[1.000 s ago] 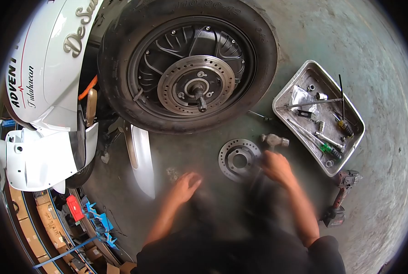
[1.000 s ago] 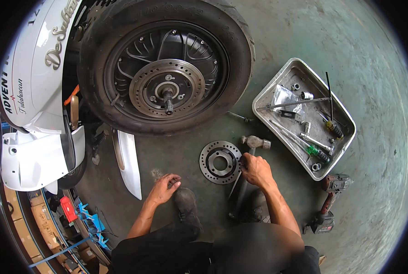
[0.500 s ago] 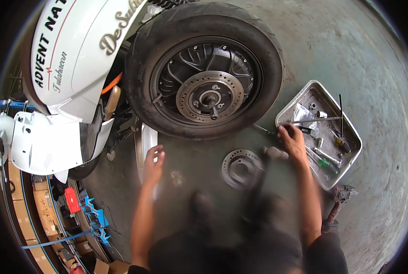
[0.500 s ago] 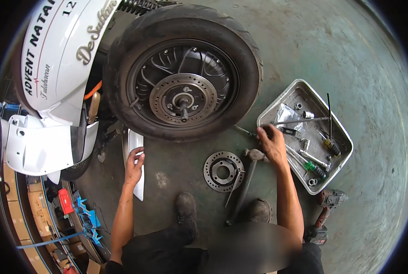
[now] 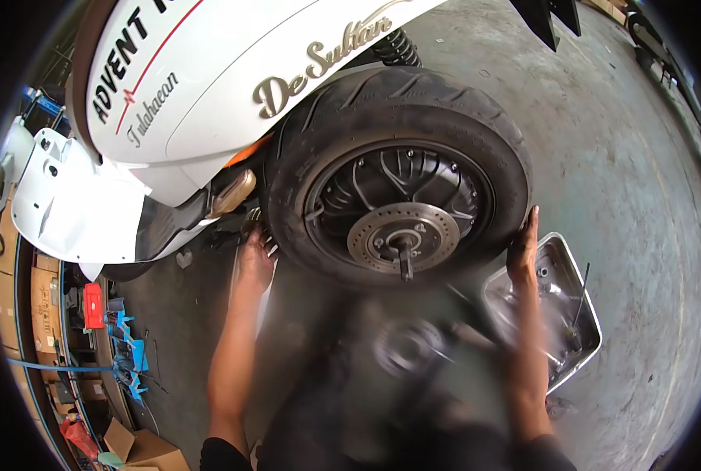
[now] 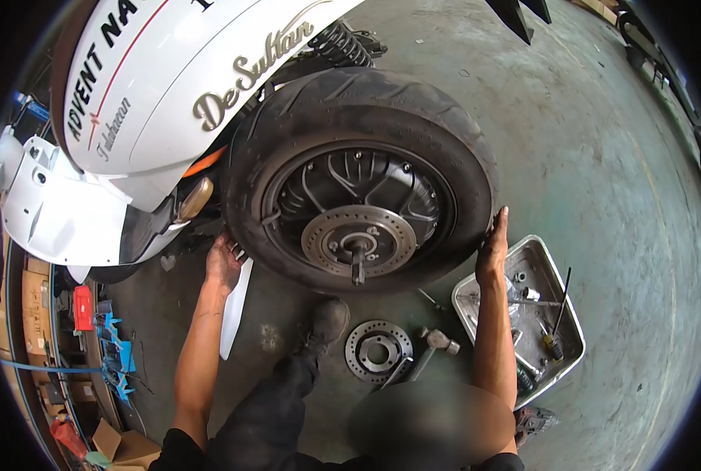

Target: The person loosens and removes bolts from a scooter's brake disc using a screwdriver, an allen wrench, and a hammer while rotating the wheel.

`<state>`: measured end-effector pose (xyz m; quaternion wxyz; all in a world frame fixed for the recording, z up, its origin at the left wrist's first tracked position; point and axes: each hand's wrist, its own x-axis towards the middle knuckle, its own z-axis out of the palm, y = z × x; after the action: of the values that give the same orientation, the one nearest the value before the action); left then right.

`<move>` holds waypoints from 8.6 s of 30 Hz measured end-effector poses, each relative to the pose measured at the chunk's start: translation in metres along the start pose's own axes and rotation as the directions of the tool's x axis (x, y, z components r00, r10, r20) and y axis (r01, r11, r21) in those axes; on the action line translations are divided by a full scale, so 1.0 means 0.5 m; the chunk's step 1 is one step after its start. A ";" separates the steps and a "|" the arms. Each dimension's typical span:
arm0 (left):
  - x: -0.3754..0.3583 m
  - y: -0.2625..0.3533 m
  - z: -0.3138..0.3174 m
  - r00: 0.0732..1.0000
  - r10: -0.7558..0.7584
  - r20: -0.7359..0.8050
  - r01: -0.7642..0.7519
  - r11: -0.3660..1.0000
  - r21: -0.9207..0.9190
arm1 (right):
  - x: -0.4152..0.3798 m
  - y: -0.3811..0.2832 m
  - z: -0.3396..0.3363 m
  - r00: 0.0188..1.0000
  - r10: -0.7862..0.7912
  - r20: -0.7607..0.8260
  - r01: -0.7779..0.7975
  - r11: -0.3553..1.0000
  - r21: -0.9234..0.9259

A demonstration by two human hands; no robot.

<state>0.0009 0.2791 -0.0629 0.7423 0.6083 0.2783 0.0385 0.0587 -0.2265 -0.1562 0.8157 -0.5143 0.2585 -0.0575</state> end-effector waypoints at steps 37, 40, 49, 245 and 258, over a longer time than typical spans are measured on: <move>0.028 -0.236 0.099 0.962 -0.223 -0.155 0.149 0.910 -0.387 | -0.009 -0.429 0.265 0.911 -0.246 0.332 0.409 0.643 -0.647; 0.054 -0.221 0.108 0.990 -0.060 -0.131 0.032 0.978 -0.205 | 0.001 -0.415 0.258 0.873 -0.332 0.358 0.487 0.638 -0.597; 0.095 -0.028 0.126 0.999 -0.028 0.018 0.033 0.897 -0.441 | 0.043 -0.122 -0.019 0.967 -0.162 0.196 0.150 0.986 0.072; -0.300 0.035 0.497 -0.070 0.721 0.689 -0.979 0.083 -0.187 | -0.339 -0.082 0.236 0.686 -0.463 0.561 0.722 0.343 -0.601; -0.295 0.033 0.502 -0.062 0.702 0.709 -0.981 0.087 -0.172 | -0.340 -0.076 0.245 0.680 -0.477 0.557 0.726 0.334 -0.601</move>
<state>-0.0034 0.0038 0.0325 0.4308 0.7417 -0.4554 0.2387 -0.0220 -0.0840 -0.0204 0.4454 -0.8768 -0.0749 -0.1650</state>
